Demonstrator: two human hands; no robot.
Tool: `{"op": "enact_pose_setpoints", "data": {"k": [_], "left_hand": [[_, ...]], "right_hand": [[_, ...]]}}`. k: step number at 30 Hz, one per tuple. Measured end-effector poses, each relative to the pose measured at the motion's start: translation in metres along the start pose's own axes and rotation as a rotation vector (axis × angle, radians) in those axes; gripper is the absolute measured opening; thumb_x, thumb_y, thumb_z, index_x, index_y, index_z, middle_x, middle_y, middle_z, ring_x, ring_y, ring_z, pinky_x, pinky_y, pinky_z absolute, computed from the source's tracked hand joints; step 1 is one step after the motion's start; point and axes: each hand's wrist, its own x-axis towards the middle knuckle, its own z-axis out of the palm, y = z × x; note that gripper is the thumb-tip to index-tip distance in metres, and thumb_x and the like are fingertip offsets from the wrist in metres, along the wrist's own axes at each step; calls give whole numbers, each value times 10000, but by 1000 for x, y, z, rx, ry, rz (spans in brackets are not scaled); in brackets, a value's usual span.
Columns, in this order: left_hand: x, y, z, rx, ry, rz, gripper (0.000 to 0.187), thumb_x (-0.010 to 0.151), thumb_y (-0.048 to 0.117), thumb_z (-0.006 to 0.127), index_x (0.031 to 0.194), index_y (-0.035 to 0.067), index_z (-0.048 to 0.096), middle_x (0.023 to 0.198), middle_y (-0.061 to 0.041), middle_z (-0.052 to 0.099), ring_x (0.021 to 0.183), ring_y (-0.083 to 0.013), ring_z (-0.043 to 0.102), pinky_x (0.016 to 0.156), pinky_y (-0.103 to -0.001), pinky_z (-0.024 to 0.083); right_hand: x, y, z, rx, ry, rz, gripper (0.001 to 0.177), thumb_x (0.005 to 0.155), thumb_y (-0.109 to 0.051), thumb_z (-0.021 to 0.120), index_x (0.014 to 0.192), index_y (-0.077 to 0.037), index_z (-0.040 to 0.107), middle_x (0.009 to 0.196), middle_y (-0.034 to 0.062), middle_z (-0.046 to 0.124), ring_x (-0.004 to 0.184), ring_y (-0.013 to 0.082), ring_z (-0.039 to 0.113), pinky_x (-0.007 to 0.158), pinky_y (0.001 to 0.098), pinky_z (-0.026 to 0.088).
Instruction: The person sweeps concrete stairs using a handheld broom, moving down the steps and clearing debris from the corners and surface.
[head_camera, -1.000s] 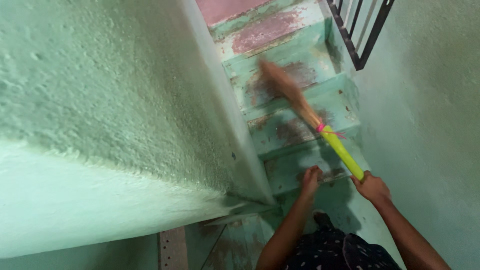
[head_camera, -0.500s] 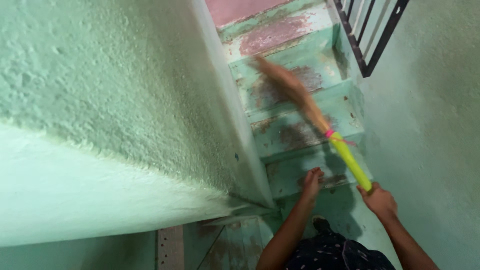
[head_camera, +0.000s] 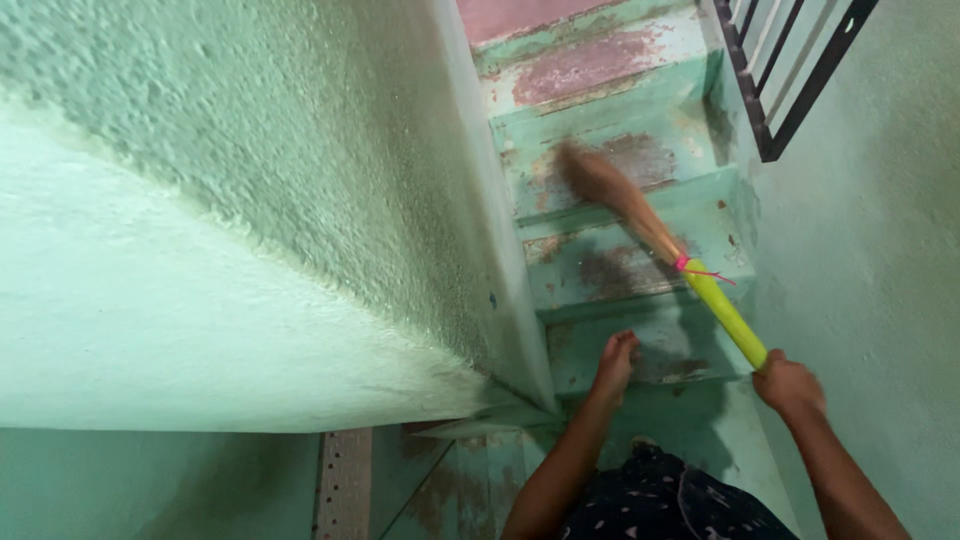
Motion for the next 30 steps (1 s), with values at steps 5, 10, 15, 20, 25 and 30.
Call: {"op": "enact_pose_setpoints", "data": {"k": [5, 10, 15, 20, 25, 30], "left_hand": [[0, 8, -11, -27, 36, 37, 365, 1028, 353, 585, 1343, 166, 589, 1151, 53, 662, 982, -103, 617, 778, -271, 465], [-9, 10, -26, -55, 101, 50, 360, 1031, 355, 576, 1338, 166, 589, 1134, 41, 671, 918, -93, 622, 757, -276, 458], [-21, 2, -28, -67, 137, 125, 392, 1037, 368, 562, 1361, 149, 582, 1134, 22, 676, 923, -110, 628, 801, -296, 475], [-23, -1, -40, 60, 218, 52, 468, 1035, 414, 545, 1423, 151, 550, 1224, 8, 658, 1058, -149, 638, 941, -348, 483], [-24, -3, -40, 67, 218, 129, 485, 1034, 437, 530, 1433, 160, 530, 1257, 19, 661, 1075, -149, 630, 951, -350, 468], [-26, -3, -41, 23, 213, 111, 438, 1022, 390, 556, 1386, 147, 567, 1183, 5, 677, 1003, -141, 641, 875, -331, 467]], "right_hand": [[-6, 3, 1, 104, 33, 44, 374, 1005, -247, 556, 1296, -12, 563, 1103, 275, 752, 979, 420, 760, 864, 529, 608], [14, -45, 10, 372, 74, 1, 458, 853, -187, 698, 1203, 79, 571, 1123, 339, 695, 1039, 486, 692, 919, 526, 561], [25, -67, 18, 255, 150, -226, 357, 909, -174, 621, 1192, 41, 583, 1083, 295, 726, 1019, 456, 716, 905, 532, 569], [48, -94, 13, 35, 43, -342, 272, 1008, -193, 524, 1230, -48, 585, 1086, 206, 754, 984, 390, 754, 843, 535, 594], [57, -108, 7, -106, 82, -440, 345, 953, -197, 561, 1287, -112, 571, 1121, 163, 749, 1014, 361, 748, 842, 497, 594], [55, -83, -1, -121, 72, -415, 298, 1019, -227, 518, 1292, -156, 616, 1117, 165, 767, 1028, 355, 754, 866, 500, 597]]}}
